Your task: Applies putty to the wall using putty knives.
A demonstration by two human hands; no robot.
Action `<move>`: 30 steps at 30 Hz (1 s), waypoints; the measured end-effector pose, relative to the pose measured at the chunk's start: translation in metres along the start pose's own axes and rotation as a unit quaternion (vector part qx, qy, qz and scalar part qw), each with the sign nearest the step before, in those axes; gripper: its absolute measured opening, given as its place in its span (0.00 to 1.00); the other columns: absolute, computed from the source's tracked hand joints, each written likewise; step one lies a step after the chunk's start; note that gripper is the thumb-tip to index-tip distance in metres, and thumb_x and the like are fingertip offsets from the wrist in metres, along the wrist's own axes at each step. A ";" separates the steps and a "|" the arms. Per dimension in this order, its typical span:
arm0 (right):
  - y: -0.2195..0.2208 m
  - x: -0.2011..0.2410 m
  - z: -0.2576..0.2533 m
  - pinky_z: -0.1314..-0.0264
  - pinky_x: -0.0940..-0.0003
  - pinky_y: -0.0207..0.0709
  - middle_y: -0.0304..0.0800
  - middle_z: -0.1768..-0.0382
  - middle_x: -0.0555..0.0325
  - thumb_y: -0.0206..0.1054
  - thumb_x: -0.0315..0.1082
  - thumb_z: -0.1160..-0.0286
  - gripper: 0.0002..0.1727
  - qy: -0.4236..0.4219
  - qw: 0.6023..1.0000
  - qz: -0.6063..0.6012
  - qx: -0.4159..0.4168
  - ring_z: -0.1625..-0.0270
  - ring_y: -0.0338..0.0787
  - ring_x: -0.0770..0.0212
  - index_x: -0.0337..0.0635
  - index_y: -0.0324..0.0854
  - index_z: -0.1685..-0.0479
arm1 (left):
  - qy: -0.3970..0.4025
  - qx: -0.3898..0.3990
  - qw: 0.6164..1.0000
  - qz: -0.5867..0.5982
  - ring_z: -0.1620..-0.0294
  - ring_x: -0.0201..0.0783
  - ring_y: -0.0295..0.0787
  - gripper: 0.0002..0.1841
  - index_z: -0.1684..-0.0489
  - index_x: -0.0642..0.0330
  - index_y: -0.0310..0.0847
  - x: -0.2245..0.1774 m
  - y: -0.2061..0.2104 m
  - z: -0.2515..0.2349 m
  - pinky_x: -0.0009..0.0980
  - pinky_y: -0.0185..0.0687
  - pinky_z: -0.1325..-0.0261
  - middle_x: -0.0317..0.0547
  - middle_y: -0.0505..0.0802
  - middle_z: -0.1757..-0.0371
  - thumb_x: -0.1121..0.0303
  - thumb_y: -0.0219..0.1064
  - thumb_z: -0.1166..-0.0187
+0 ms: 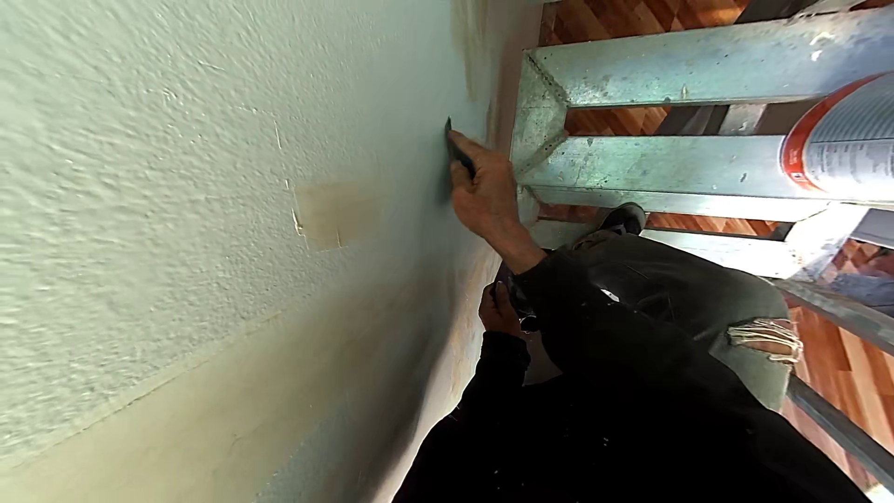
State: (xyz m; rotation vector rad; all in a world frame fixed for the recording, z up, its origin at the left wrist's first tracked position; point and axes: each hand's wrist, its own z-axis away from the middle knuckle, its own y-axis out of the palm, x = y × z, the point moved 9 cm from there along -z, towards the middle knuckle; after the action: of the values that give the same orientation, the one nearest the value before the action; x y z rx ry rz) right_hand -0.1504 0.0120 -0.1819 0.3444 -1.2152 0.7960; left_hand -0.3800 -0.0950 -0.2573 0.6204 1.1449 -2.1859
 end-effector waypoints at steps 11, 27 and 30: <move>-0.179 -0.088 0.098 0.52 0.55 0.87 0.90 0.51 0.46 0.51 0.41 0.06 0.20 0.080 0.983 -0.072 -0.151 0.56 0.91 0.56 0.41 0.77 0.29 | -0.027 0.077 0.993 0.083 0.53 0.45 0.90 0.19 0.28 0.71 0.73 -0.019 0.065 -0.025 0.46 0.90 0.50 0.62 0.88 0.47 0.66 0.48 0.05; -0.312 -0.352 0.113 0.31 0.48 0.83 0.83 0.30 0.30 0.59 0.30 0.12 0.29 0.193 0.862 -0.191 -0.428 0.33 0.88 0.42 0.30 0.64 0.14 | -0.020 0.193 0.977 0.086 0.40 0.52 0.89 0.27 0.15 0.61 0.61 -0.043 0.261 -0.074 0.51 0.91 0.44 0.63 0.82 0.30 0.62 0.60 0.10; -0.309 -0.343 0.134 0.24 0.48 0.80 0.74 0.22 0.28 0.56 0.29 0.12 0.30 0.135 0.860 -0.272 -0.410 0.25 0.84 0.40 0.29 0.59 0.12 | 0.003 0.198 0.980 0.019 0.36 0.56 0.88 0.29 0.14 0.57 0.61 -0.047 0.263 -0.078 0.55 0.90 0.43 0.63 0.81 0.27 0.59 0.62 0.11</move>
State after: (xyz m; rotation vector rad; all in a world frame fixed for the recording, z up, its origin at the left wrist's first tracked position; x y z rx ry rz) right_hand -0.0699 -0.4081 -0.4008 -0.1349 -1.0087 -0.1971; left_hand -0.1558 -0.1360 -0.4177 0.8073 0.6925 -2.3968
